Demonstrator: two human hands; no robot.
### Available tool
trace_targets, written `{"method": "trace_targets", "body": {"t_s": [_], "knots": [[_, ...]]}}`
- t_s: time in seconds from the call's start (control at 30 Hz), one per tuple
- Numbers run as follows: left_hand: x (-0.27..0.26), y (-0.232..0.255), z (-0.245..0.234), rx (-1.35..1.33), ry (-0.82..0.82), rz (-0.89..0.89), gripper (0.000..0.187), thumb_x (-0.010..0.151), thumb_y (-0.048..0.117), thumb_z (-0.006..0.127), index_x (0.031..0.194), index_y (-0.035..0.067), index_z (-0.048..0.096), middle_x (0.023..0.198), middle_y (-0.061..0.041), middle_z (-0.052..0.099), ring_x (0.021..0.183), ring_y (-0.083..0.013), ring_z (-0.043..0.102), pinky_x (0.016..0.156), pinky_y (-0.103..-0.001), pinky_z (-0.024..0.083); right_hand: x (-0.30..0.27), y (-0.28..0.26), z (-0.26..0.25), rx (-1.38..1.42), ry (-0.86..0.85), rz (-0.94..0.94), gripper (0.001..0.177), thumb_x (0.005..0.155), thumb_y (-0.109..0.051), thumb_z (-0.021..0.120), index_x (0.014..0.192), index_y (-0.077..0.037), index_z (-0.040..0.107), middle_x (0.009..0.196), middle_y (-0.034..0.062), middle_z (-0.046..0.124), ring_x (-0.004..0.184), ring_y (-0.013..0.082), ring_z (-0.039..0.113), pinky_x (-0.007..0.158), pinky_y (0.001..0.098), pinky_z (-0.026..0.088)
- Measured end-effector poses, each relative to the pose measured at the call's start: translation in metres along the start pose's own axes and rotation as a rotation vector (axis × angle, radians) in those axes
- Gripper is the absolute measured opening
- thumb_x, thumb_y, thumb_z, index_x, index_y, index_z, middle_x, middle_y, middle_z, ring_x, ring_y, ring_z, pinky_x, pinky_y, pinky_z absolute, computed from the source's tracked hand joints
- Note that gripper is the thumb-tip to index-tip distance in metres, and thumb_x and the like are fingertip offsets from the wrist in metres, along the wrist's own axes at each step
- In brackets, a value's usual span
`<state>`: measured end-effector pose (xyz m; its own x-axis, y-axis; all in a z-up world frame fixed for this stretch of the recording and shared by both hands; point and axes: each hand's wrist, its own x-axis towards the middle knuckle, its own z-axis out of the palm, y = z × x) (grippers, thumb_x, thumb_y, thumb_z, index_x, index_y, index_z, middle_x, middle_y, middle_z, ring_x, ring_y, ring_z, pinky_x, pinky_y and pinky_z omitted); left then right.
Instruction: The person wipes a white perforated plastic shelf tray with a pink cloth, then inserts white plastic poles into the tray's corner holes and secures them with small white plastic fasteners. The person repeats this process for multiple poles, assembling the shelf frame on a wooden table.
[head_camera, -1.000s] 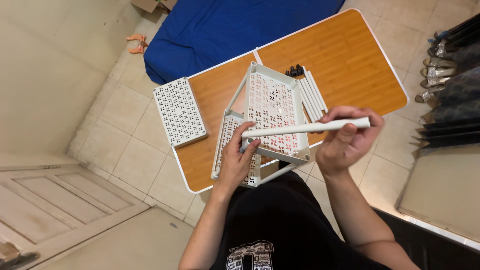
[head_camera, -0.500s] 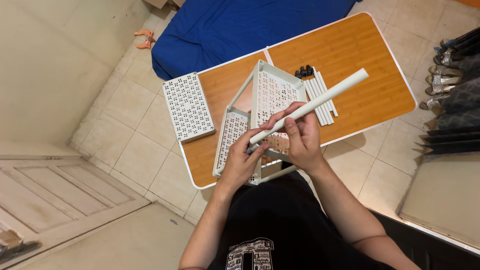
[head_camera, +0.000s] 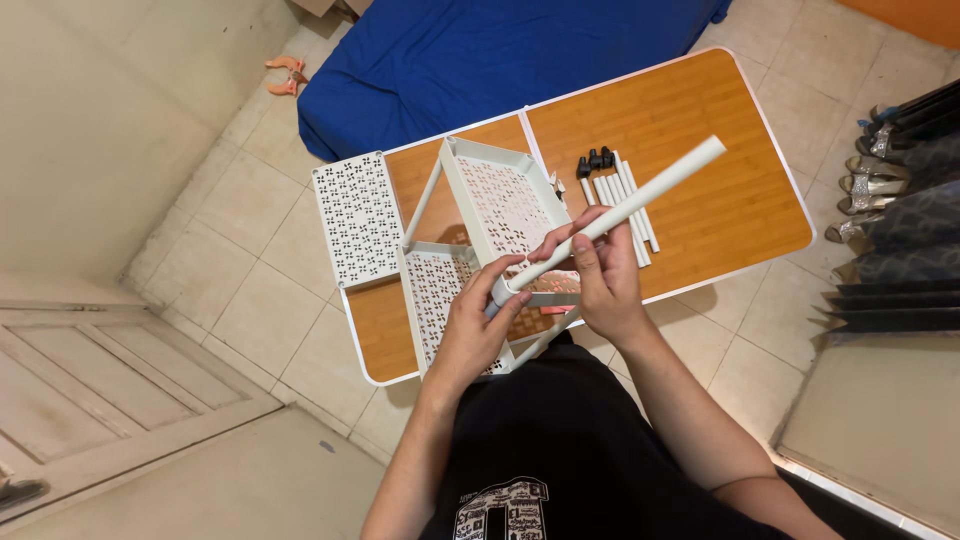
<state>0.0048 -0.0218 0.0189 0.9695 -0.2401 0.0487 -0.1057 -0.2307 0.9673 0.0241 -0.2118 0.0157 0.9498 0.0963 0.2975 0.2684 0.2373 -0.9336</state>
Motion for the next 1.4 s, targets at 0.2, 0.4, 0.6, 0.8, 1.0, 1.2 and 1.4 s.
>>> {"method": "trace_targets", "body": {"t_s": [0.2,0.4,0.6,0.8,1.0,1.2,1.4], "knots": [[0.005,-0.007,0.026,0.024,0.071,-0.011,0.038,0.099,0.018,0.068,0.135,0.01,0.061,0.119,-0.013,0.067,0.109,-0.0236,0.067,0.091,-0.034,0.053,0.011,-0.019,-0.023,-0.078,-0.202,0.102,0.028,0.107,0.004,0.047,0.134,0.0,0.041,0.118,0.0159,0.063,0.116,0.0251,0.066,0.103,0.0419,0.059],[0.01,-0.011,0.045,-0.006,0.076,-0.156,0.027,0.098,0.019,0.068,0.121,0.006,0.066,0.102,-0.012,0.069,0.088,-0.0214,0.067,0.078,-0.034,0.054,0.029,-0.029,-0.04,-0.179,-0.229,0.245,0.028,0.1,0.002,0.059,0.127,0.001,0.053,0.113,0.0138,0.071,0.113,0.0233,0.073,0.097,0.0379,0.061],[0.009,-0.011,0.057,-0.047,0.095,-0.093,0.024,0.099,0.016,0.067,0.12,0.004,0.066,0.105,-0.011,0.07,0.09,-0.019,0.068,0.081,-0.032,0.054,0.037,-0.02,-0.053,-0.211,-0.247,0.237,0.028,0.097,0.001,0.066,0.122,0.002,0.055,0.11,0.0146,0.071,0.107,0.0219,0.075,0.092,0.0353,0.065],[0.007,-0.012,0.054,-0.011,0.158,-0.096,0.025,0.099,0.016,0.067,0.121,0.004,0.066,0.105,-0.011,0.069,0.09,-0.0184,0.066,0.08,-0.032,0.053,0.035,-0.009,-0.057,-0.211,-0.207,0.286,0.023,0.096,-0.002,0.069,0.113,0.001,0.053,0.104,0.0155,0.075,0.099,0.0209,0.077,0.083,0.0326,0.066],[0.004,-0.01,0.047,-0.018,0.144,-0.181,0.023,0.098,0.018,0.067,0.117,0.004,0.07,0.096,-0.012,0.069,0.083,-0.021,0.064,0.076,-0.032,0.052,0.029,-0.015,-0.049,-0.182,-0.22,0.291,0.027,0.095,0.0,0.067,0.117,-0.001,0.051,0.106,0.0148,0.074,0.104,0.0203,0.076,0.087,0.0337,0.064],[-0.003,-0.005,0.033,-0.03,0.105,-0.077,0.022,0.101,0.017,0.064,0.118,0.004,0.068,0.102,-0.011,0.07,0.091,-0.0201,0.068,0.082,-0.031,0.053,0.018,-0.028,-0.041,-0.188,-0.27,0.333,0.031,0.094,0.005,0.063,0.124,0.001,0.06,0.114,0.014,0.074,0.113,0.0219,0.073,0.098,0.0366,0.057],[-0.014,-0.01,0.025,0.026,0.024,-0.121,0.024,0.1,0.019,0.066,0.119,0.006,0.069,0.098,-0.011,0.068,0.086,-0.0209,0.067,0.077,-0.032,0.054,0.005,-0.021,-0.029,-0.3,-0.259,0.326,0.024,0.091,0.004,0.066,0.115,0.002,0.066,0.108,0.0122,0.076,0.104,0.02,0.077,0.093,0.0346,0.06]]}}
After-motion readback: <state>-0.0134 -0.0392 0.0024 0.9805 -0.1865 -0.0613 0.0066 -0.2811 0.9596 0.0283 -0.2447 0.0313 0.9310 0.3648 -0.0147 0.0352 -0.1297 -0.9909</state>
